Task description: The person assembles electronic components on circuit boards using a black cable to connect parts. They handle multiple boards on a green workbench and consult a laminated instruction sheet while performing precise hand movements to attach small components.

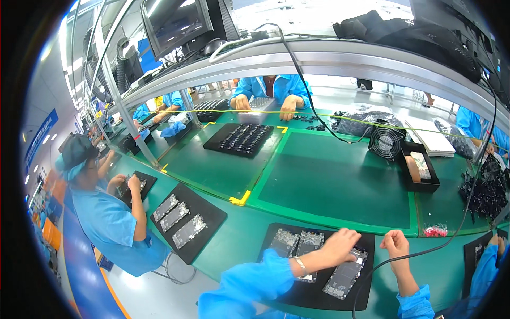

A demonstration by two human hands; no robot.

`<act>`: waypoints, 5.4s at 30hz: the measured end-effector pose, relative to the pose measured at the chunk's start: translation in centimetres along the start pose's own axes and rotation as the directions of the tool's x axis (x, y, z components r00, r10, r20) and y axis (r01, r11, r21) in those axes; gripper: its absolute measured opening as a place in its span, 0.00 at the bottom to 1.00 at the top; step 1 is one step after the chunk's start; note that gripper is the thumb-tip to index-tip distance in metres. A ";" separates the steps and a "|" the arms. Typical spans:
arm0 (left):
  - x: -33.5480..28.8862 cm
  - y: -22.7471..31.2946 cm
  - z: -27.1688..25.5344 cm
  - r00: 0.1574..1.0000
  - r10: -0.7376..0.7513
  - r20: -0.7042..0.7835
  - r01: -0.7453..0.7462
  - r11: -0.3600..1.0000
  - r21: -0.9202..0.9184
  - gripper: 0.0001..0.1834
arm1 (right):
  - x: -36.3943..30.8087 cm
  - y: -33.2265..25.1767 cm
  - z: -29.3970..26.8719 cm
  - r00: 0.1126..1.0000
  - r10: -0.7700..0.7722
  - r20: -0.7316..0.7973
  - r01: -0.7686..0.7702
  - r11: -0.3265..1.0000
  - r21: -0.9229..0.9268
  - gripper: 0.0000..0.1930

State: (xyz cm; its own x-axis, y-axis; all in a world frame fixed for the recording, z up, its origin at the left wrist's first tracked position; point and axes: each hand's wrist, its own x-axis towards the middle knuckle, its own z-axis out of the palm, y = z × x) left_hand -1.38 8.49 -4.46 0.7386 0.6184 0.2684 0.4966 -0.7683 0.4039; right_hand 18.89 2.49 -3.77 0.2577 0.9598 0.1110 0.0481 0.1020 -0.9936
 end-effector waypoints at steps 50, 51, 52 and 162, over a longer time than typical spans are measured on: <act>-7.7 -3.1 -9.5 0.995 -0.081 -0.056 0.070 0.982 -0.176 0.27 | 1.2 -0.3 12.7 0.931 0.093 0.354 -0.164 0.971 0.175 0.05; -6.7 -3.2 -9.0 0.997 -0.074 0.004 0.073 0.986 -0.152 0.25 | 1.6 -0.3 12.2 0.951 0.087 0.296 -0.138 0.978 0.156 0.06; -5.9 -3.5 -8.1 0.992 -0.090 0.083 0.098 0.990 -0.098 0.28 | 2.1 -0.3 11.9 0.966 0.068 0.248 -0.107 0.984 0.145 0.06; -42.1 -35.4 -22.2 0.065 -0.690 -0.720 0.998 0.041 0.051 0.21 | -1.5 2.2 12.0 0.252 0.062 0.966 0.914 0.311 -0.259 0.29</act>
State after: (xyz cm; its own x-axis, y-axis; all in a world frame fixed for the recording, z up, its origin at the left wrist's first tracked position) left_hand -60.17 13.35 -10.67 -0.6230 0.6898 0.3688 0.7808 0.5769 0.2400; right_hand 7.00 4.37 -6.37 -0.8639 0.5008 -0.0529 0.5004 0.8417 -0.2028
